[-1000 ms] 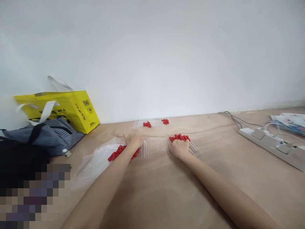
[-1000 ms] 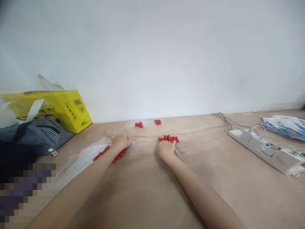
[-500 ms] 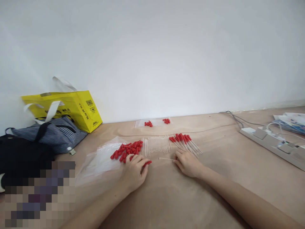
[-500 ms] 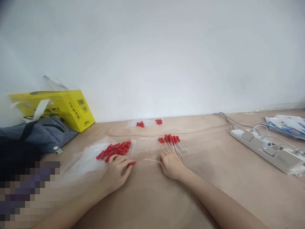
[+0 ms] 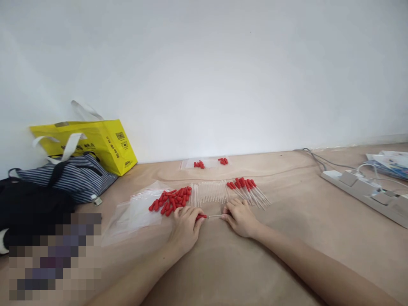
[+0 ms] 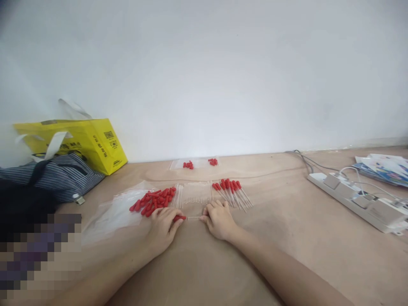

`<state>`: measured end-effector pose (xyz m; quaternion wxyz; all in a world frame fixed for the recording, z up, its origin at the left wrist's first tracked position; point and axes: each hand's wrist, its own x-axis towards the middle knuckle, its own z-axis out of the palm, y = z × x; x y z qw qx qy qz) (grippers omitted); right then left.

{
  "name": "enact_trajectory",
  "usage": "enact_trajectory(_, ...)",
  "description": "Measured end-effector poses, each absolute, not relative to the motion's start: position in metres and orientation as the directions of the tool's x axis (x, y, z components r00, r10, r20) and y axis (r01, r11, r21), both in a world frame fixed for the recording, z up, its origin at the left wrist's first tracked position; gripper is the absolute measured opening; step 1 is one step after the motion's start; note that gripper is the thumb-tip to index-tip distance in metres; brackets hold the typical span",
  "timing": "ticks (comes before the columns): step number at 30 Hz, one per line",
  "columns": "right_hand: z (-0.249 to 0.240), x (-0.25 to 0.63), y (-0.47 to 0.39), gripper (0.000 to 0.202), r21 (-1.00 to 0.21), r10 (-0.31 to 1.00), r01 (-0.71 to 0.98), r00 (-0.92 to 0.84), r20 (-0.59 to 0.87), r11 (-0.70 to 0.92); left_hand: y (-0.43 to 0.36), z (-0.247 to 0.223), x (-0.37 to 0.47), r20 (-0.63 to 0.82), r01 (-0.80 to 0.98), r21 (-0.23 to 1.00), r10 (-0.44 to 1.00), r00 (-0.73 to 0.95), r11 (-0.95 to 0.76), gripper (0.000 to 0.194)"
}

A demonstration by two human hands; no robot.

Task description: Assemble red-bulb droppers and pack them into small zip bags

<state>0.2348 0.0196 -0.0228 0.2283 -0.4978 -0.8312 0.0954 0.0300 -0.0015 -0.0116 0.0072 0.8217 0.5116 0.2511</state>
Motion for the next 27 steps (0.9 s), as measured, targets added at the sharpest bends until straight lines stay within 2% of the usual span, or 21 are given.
enact_trajectory(5,-0.03,0.231,0.016,0.011,-0.497,0.826,0.665,-0.388,0.408,0.557,-0.003,-0.015,0.032,0.416,0.828,0.32,0.854,0.314,-0.461,0.011)
enact_trajectory(8,-0.031,0.23,0.014,0.014,-0.505,0.783,0.601,-0.422,0.457,0.619,-0.003,-0.015,0.031,0.434,0.816,0.325,0.842,0.32,-0.478,0.012)
enact_trajectory(14,-0.029,0.226,0.007,0.022,-0.429,0.731,0.596,-0.49,0.475,0.679,-0.005,-0.014,0.032,0.478,0.814,0.311,0.821,0.312,-0.491,0.017)
enact_trajectory(20,-0.03,0.223,0.002,0.025,-0.369,0.64,0.535,-0.516,0.569,0.76,-0.008,-0.011,0.034,0.525,0.808,0.328,0.805,0.275,-0.49,0.016)
enact_trajectory(27,-0.024,0.23,0.005,0.035,-0.167,0.54,0.562,-0.604,0.587,0.81,-0.015,-0.005,0.036,0.568,0.773,0.287,0.75,0.338,-0.566,0.019)
